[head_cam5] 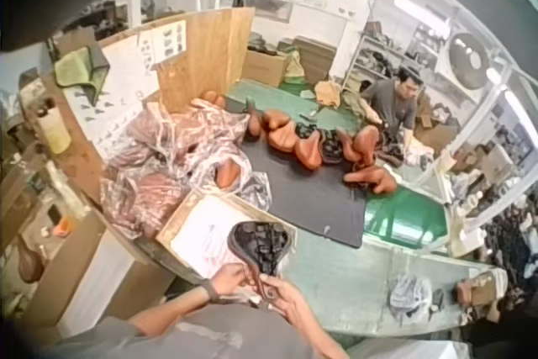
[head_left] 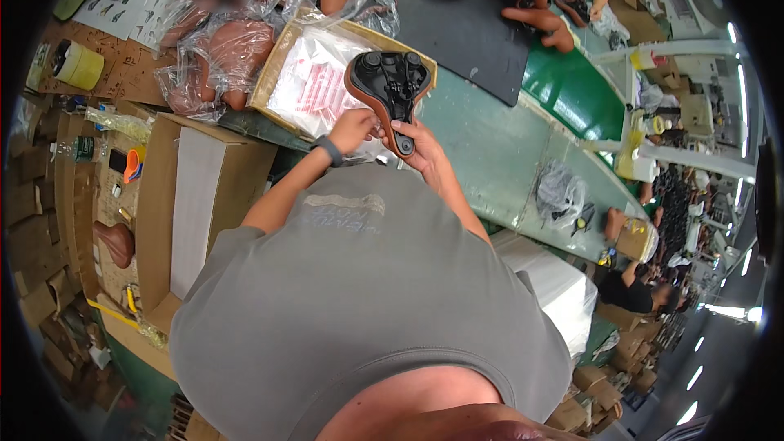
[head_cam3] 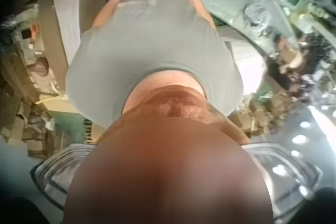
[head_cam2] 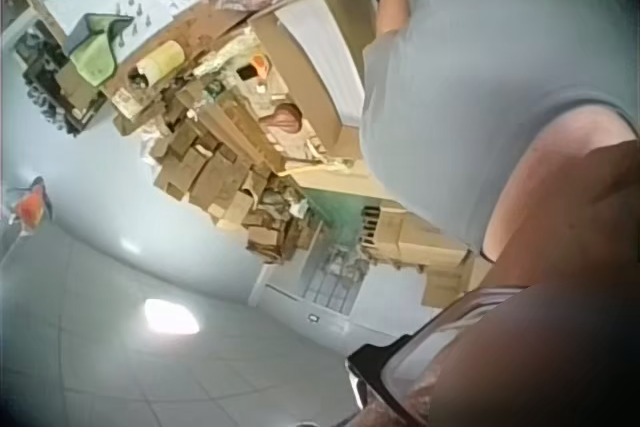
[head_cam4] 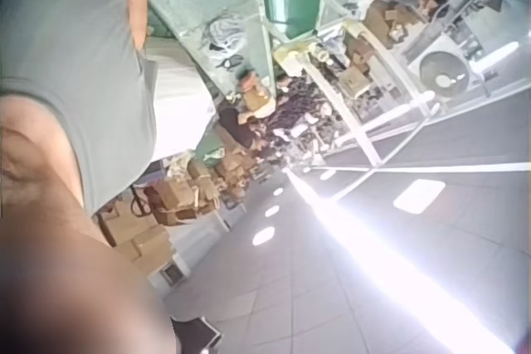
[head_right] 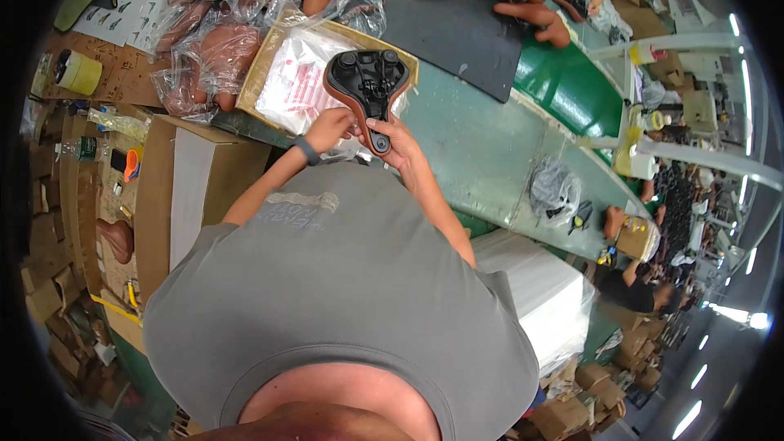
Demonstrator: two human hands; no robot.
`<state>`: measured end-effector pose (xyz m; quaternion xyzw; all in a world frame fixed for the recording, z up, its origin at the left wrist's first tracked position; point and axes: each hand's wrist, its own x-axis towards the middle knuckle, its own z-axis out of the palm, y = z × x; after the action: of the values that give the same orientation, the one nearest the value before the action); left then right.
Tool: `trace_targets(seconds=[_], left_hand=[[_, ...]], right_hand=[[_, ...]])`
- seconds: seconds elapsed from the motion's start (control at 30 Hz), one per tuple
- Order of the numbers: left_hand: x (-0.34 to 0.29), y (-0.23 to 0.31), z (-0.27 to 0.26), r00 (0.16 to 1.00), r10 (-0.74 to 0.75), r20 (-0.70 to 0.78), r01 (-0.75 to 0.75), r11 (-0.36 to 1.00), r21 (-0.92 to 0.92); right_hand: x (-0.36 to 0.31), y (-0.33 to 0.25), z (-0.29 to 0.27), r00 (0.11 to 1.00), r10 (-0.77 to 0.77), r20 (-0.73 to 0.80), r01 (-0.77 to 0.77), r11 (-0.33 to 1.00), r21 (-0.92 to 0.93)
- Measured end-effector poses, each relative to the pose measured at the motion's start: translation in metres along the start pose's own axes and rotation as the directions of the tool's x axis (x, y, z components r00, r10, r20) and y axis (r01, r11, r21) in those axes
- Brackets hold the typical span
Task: The recorder assembles a cardboard box, tapes it shut, packs it with plastic-wrapped bicycle seats and foam padding, then moves to a conveyor belt to sort more seats.
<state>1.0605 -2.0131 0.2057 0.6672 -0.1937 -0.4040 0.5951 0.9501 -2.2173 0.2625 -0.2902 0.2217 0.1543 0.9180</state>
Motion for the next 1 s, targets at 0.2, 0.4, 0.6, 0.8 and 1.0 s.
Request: trace_targets(seconds=[0.2,0.4,0.6,0.8,1.0], left_hand=[[-0.028,0.059,-0.137,0.938,-0.256,-0.234,-0.180,0.216,-0.960],[0.010,0.091,-0.112,0.965,-0.018,-0.262,-0.106,0.885,-0.454],[-0.012,0.182,-0.056,0.749,0.491,0.445,-0.447,0.870,-0.209],[0.024,0.138,-0.056,0.953,0.143,0.266,-0.063,0.955,-0.289],[0.145,0.197,-0.169,0.947,-0.160,-0.280,0.041,0.921,-0.388]], right_hand=[[-0.032,0.005,0.040,0.967,-0.162,-0.196,0.239,0.846,0.477],[-0.044,-0.001,0.037,0.865,-0.489,-0.109,0.302,0.681,-0.667],[-0.021,0.013,0.051,0.715,-0.589,-0.377,0.256,0.722,-0.643],[-0.001,-0.060,0.092,0.752,-0.455,-0.478,0.217,0.854,-0.472],[0.022,-0.188,0.092,0.840,-0.448,0.306,0.401,0.132,-0.907]])
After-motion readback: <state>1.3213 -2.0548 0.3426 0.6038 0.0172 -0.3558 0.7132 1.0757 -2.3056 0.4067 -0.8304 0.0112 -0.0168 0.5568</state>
